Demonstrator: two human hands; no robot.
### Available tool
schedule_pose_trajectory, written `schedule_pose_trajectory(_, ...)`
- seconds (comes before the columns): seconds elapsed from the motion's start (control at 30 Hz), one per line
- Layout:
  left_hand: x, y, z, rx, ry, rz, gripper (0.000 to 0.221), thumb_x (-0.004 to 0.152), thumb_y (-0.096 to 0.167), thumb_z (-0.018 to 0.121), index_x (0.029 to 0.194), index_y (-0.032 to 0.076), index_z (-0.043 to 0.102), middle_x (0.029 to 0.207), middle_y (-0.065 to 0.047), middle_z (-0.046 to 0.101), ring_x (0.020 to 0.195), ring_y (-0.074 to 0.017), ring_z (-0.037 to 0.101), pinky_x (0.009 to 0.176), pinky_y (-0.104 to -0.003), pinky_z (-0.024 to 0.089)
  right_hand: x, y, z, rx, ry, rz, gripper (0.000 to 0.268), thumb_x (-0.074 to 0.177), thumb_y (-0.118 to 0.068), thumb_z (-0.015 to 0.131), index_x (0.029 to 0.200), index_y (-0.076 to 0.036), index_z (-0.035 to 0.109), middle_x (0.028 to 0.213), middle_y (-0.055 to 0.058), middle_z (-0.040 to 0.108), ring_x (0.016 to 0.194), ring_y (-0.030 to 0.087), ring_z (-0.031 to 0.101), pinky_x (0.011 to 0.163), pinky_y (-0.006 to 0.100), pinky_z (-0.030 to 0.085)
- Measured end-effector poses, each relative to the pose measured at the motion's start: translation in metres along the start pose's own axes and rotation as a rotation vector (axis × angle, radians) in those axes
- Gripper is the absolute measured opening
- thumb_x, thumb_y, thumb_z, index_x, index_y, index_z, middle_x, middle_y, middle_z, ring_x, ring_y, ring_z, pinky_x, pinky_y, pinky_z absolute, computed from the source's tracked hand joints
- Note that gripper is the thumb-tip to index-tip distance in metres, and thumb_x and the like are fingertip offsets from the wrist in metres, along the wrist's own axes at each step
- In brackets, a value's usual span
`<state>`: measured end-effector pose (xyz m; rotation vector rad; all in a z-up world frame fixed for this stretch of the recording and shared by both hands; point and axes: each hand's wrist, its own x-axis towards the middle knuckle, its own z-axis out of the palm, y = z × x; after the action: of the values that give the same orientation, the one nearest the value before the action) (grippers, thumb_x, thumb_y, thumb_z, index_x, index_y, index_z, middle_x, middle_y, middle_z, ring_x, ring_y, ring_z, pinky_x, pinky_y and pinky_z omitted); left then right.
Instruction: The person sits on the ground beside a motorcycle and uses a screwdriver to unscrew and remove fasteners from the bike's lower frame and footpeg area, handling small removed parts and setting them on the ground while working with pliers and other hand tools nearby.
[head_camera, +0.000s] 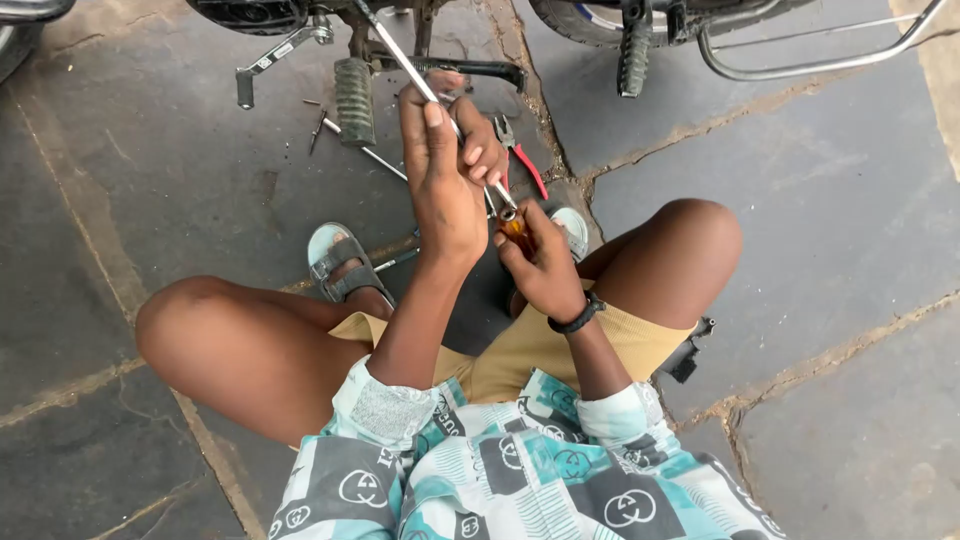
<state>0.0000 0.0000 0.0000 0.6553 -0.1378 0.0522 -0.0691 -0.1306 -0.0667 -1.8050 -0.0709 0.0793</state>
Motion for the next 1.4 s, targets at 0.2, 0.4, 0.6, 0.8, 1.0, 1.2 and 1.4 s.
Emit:
schedule_pose_trajectory(0.2,-0.009,0.004,-0.014,0.056,-0.013,0.051,0.024,0.121,0.034,0.039,0.125,0.012,0.046,0.072,0.001,0.035,0.06,-0.0077,0.031,0.057,-0.024,0.031,0.0,0.002,0.009,-0.071,0.003,-0.04,0.017,0.094,-0.002,0.067,0.102,-0.001,0.052,0.075,0.003,0.045,0.069,0.009,0.041,0.062,0.026,0.04)
schedule_pose_trajectory(0.4,-0.016,0.008,-0.024,0.094,0.001,0.079,0.024,0.121,0.034,0.038,0.122,0.011,0.046,0.072,0.001,0.033,0.06,-0.007,0.03,0.056,-0.024,0.03,-0.002,-0.004,0.014,-0.06,-0.013,-0.037,0.017,0.092,-0.003,0.064,0.107,0.0,0.056,0.074,0.005,0.055,0.065,0.011,0.047,0.06,0.028,0.042)
schedule_pose_trajectory(0.6,-0.021,0.002,-0.032,0.141,0.021,0.104,0.025,0.12,0.036,0.04,0.116,0.012,0.044,0.075,0.001,0.034,0.06,-0.0075,0.031,0.058,-0.025,0.031,-0.004,-0.007,0.018,-0.193,-0.02,-0.087,0.021,0.089,-0.004,0.064,0.108,0.0,0.056,0.08,0.014,0.065,0.064,0.023,0.061,0.062,0.035,0.049)
schedule_pose_trajectory(0.8,-0.032,-0.016,-0.053,0.232,0.087,0.104,0.026,0.117,0.035,0.043,0.109,0.011,0.046,0.088,-0.001,0.042,0.078,-0.0109,0.042,0.078,-0.03,0.044,-0.002,-0.008,0.025,-0.366,-0.004,-0.092,0.021,0.091,-0.005,0.065,0.11,0.0,0.057,0.088,0.021,0.068,0.077,0.04,0.069,0.066,0.045,0.051)
schedule_pose_trajectory(1.0,-0.037,-0.014,-0.085,0.297,0.151,0.093,0.029,0.115,0.034,0.051,0.101,0.008,0.051,0.097,-0.001,0.048,0.09,-0.0135,0.052,0.096,-0.036,0.048,-0.002,-0.014,0.04,-0.55,0.036,-0.19,0.025,0.09,-0.006,0.067,0.112,-0.003,0.056,0.092,0.019,0.071,0.077,0.041,0.068,0.062,0.048,0.049)
schedule_pose_trajectory(1.2,-0.046,-0.015,-0.118,0.501,0.347,-0.005,0.036,0.112,0.035,0.059,0.105,0.001,0.065,0.089,-0.003,0.064,0.084,-0.0116,0.058,0.079,-0.031,0.046,-0.004,0.023,0.051,-0.347,-0.113,-0.176,0.03,0.1,-0.015,0.072,0.122,-0.002,0.057,0.09,0.015,0.069,0.076,0.036,0.068,0.06,0.041,0.049)
schedule_pose_trajectory(1.4,-0.035,0.012,-0.106,0.289,0.383,-0.162,0.03,0.102,0.033,0.055,0.121,0.01,0.061,0.087,-0.002,0.066,0.077,-0.0115,0.061,0.074,-0.029,0.054,0.0,0.03,0.053,0.321,-0.425,0.388,0.036,0.098,-0.027,0.061,0.131,-0.013,0.061,0.068,-0.005,0.052,0.049,0.003,0.044,0.044,0.022,0.035)
